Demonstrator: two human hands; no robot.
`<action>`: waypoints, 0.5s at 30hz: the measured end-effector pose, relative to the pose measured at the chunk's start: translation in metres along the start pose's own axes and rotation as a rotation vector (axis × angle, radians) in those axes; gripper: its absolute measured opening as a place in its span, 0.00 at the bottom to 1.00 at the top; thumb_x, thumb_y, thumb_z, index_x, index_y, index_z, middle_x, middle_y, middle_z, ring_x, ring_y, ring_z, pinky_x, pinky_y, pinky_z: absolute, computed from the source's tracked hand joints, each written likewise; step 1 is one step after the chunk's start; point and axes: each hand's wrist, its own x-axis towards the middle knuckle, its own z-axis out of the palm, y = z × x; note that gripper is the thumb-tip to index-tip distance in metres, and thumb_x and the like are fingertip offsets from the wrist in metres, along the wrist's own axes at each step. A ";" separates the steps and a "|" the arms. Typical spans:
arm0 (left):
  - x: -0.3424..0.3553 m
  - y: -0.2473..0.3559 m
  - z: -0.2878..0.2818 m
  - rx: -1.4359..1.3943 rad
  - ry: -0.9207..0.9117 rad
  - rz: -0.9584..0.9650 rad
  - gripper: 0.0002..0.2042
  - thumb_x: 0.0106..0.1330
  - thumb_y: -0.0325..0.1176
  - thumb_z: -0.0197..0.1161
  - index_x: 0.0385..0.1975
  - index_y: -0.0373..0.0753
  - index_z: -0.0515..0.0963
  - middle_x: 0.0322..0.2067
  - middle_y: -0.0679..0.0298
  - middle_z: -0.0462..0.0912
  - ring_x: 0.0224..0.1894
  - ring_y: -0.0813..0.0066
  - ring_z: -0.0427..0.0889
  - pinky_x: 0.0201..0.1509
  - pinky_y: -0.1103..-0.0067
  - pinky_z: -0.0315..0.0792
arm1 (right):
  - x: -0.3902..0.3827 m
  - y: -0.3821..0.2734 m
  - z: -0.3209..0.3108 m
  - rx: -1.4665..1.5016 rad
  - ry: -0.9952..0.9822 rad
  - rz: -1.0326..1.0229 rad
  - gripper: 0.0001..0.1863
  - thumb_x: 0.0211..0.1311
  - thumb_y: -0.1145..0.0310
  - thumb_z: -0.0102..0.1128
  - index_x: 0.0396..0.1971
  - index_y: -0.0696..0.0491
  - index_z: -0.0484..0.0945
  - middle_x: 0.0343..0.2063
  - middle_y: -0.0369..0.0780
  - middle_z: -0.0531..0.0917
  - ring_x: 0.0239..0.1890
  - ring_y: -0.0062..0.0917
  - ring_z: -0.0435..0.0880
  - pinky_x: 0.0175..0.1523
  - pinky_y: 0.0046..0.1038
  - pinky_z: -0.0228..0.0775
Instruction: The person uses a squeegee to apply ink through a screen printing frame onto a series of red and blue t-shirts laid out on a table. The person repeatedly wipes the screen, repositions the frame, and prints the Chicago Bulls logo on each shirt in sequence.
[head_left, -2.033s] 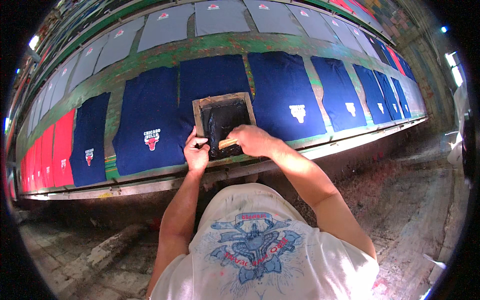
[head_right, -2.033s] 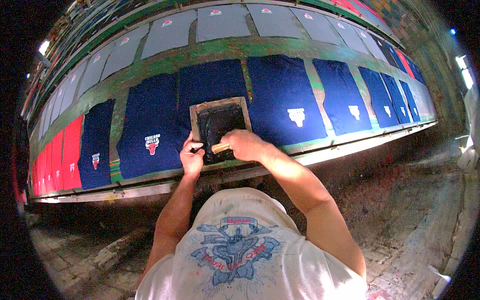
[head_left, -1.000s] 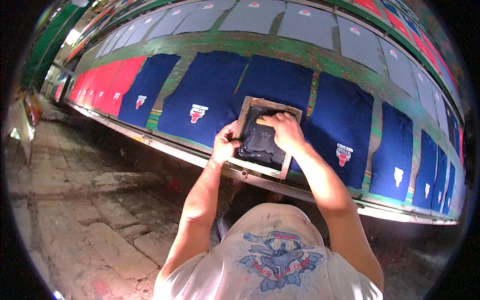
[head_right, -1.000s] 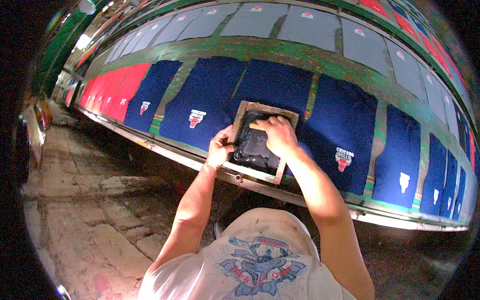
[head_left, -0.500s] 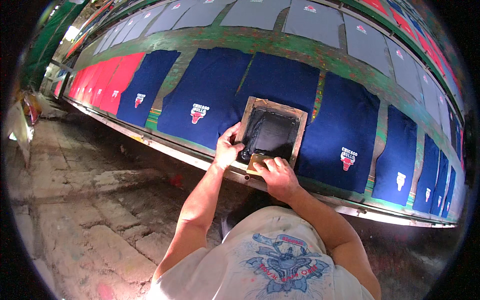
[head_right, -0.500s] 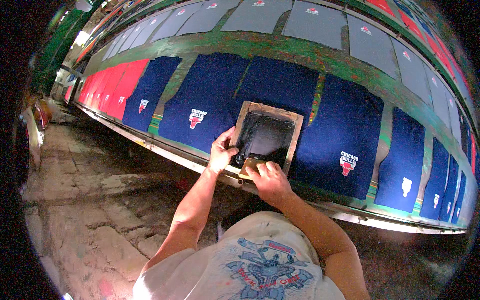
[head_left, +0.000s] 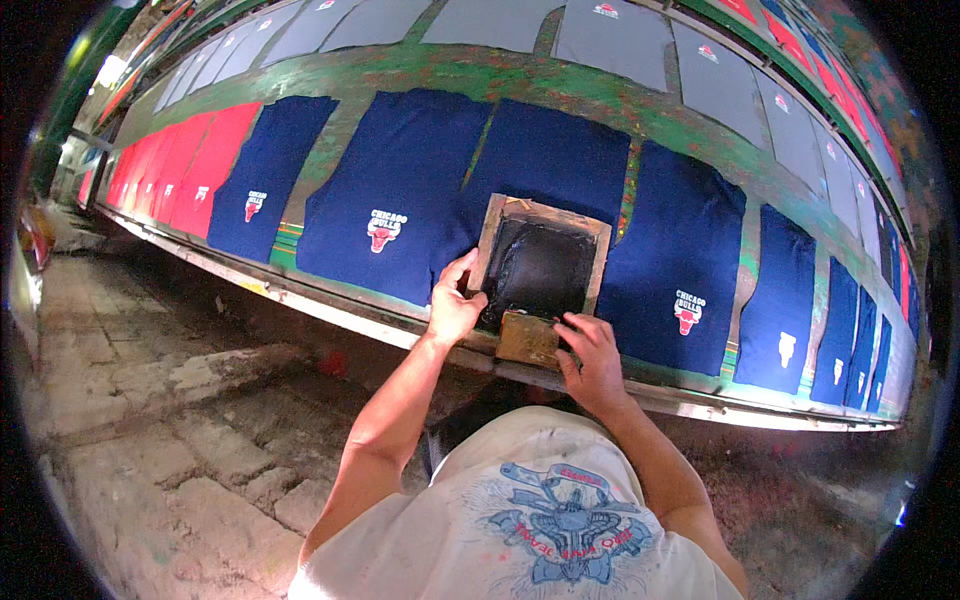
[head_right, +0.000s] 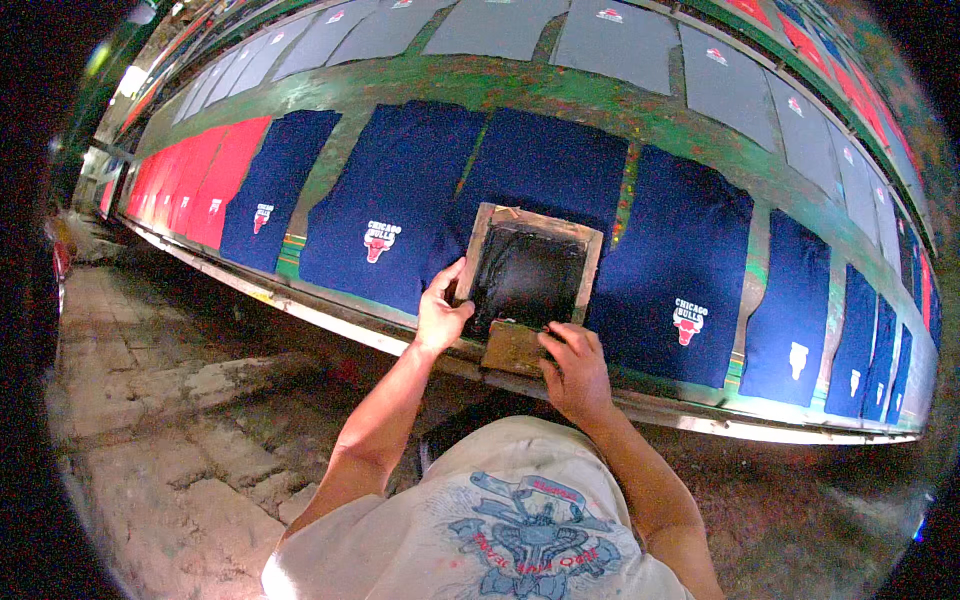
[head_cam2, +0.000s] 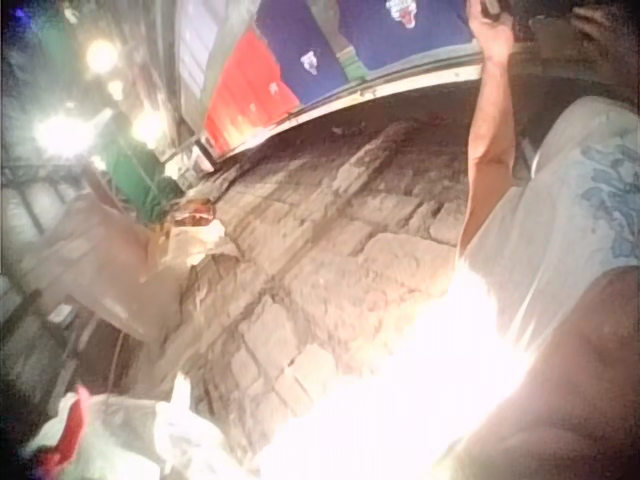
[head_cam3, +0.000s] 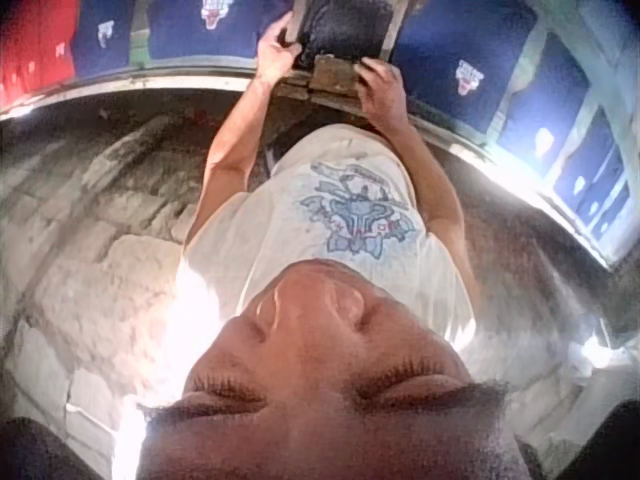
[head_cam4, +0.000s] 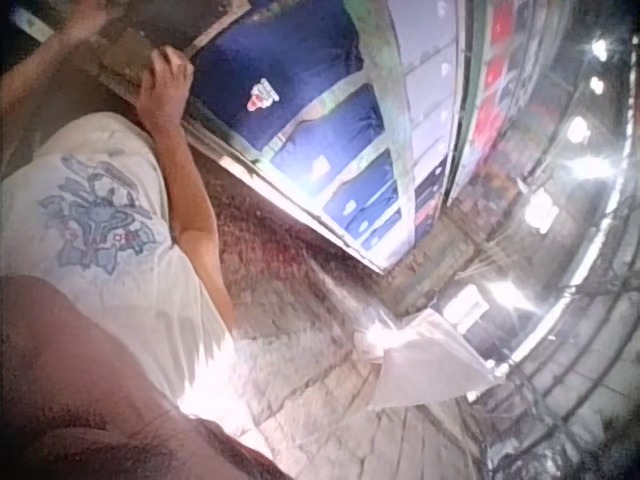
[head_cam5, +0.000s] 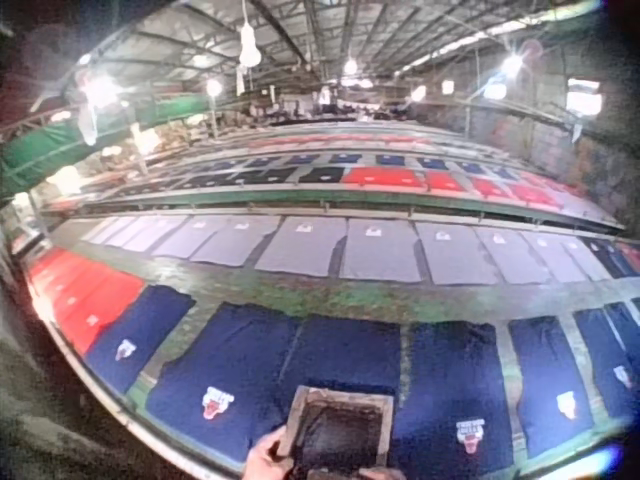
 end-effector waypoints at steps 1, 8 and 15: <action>0.000 0.000 0.001 0.006 0.007 0.014 0.43 0.56 0.08 0.66 0.77 0.37 0.74 0.71 0.54 0.77 0.75 0.61 0.78 0.81 0.68 0.71 | -0.004 0.001 0.000 -0.020 0.051 0.062 0.28 0.62 0.75 0.75 0.65 0.52 0.83 0.67 0.48 0.80 0.69 0.51 0.78 0.75 0.51 0.69; 0.002 -0.013 -0.005 0.139 0.008 0.186 0.42 0.55 0.09 0.68 0.75 0.39 0.76 0.70 0.56 0.81 0.73 0.60 0.80 0.81 0.67 0.71 | -0.027 0.025 0.014 0.130 0.153 0.511 0.33 0.65 0.72 0.76 0.71 0.53 0.79 0.68 0.50 0.80 0.70 0.44 0.79 0.74 0.45 0.73; 0.006 0.020 -0.005 0.216 -0.030 0.081 0.34 0.55 0.07 0.64 0.65 0.35 0.85 0.73 0.51 0.79 0.74 0.59 0.80 0.79 0.69 0.70 | -0.030 0.028 0.013 0.533 0.063 0.738 0.31 0.69 0.67 0.74 0.71 0.53 0.82 0.55 0.43 0.89 0.57 0.30 0.86 0.66 0.34 0.80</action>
